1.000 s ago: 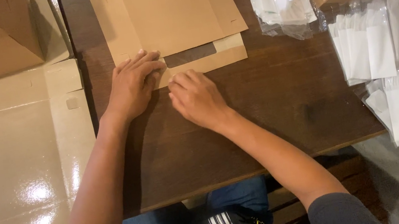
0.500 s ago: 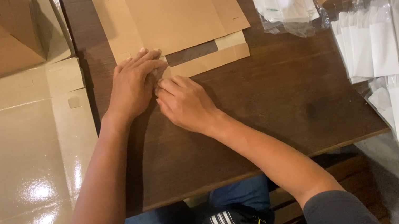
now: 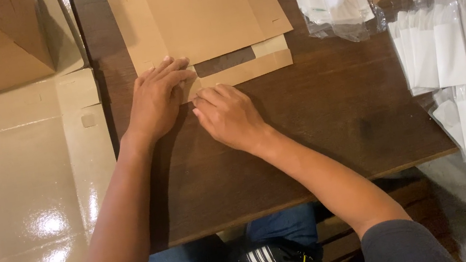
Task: The person assembles flat cardboard boxes by folding side flaps and tucking tabs into slots. They handle multiple boxes one at a time, aligning edges and pressing flaps to form the box shape. The process is repeated for several units on a wooden table.
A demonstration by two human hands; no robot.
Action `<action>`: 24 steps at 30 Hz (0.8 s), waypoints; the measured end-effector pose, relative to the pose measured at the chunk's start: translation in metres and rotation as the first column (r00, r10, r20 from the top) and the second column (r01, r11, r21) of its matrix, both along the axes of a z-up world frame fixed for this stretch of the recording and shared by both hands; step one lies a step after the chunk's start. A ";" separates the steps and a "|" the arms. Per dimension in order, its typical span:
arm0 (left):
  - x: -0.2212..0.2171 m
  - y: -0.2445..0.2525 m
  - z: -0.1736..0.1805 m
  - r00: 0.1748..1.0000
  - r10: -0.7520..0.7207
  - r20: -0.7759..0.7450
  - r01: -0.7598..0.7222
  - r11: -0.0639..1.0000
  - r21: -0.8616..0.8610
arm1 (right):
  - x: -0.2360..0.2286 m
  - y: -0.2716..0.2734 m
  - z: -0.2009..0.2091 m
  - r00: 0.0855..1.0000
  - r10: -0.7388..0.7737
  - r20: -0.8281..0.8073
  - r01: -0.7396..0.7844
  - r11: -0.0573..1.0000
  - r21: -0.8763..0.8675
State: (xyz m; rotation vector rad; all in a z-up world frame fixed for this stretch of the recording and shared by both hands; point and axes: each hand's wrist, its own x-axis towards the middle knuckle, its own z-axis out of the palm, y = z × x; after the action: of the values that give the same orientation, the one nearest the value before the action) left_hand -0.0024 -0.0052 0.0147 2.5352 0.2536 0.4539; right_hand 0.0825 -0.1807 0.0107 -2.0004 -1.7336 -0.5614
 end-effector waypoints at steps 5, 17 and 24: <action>-0.001 -0.006 0.012 1.000 0.017 -0.004 -0.017 1.000 -0.006 | 0.016 -0.011 -0.005 0.999 -0.039 0.031 0.039 0.999 0.000; -0.004 -0.008 0.013 1.000 0.021 0.009 -0.021 1.000 -0.004 | 0.066 -0.056 -0.012 0.993 -0.103 0.048 0.103 0.995 0.006; -0.004 -0.008 0.011 0.999 0.022 -0.026 -0.023 1.000 -0.015 | 0.102 -0.084 -0.020 0.982 -0.191 -0.006 0.191 0.981 -0.041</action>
State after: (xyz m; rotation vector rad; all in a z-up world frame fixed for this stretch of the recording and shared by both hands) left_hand -0.0065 -0.0130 0.0257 2.5266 0.2944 0.4264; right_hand 0.1844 -0.2651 -0.0096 -2.2099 -1.5681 -0.5807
